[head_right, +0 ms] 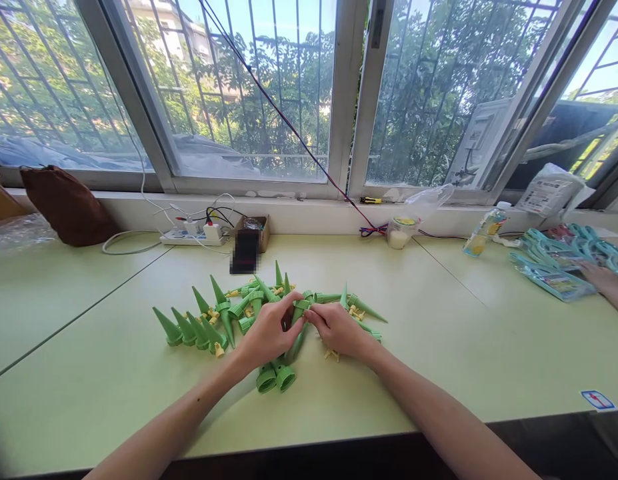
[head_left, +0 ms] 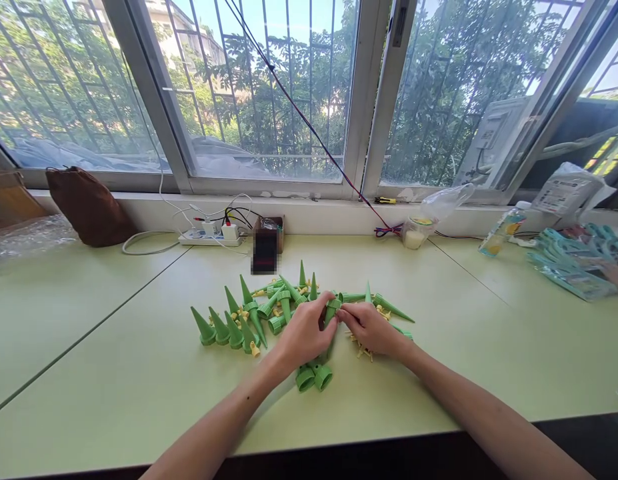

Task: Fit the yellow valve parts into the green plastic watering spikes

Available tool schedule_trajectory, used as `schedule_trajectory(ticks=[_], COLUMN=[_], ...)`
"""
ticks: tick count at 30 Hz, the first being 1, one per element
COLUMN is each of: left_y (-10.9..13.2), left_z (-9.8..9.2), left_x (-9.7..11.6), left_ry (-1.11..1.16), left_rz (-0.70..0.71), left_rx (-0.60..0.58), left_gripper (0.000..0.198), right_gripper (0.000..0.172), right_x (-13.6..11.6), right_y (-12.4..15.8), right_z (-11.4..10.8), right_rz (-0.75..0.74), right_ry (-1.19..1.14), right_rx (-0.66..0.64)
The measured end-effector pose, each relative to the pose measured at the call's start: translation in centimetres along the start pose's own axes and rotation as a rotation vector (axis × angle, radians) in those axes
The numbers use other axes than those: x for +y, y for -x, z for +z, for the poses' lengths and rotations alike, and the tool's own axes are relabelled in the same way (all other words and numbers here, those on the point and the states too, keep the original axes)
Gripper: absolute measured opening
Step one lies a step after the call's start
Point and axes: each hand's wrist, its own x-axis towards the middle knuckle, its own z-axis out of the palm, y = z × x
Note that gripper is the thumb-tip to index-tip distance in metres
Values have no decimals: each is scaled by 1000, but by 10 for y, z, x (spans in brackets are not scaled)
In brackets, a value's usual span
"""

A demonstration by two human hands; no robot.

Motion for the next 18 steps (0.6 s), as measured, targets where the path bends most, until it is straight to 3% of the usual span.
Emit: schedule_trajectory(ticks=[18], left_y=[1], left_z=[0], left_x=[0], left_ry=[1], left_rz=[15], left_rx=[2], left_gripper=[26], right_gripper=[36], right_x=[1], right_y=[1], right_z=[1], right_rz=[-12], right_ry=[-17], right_rx=[12])
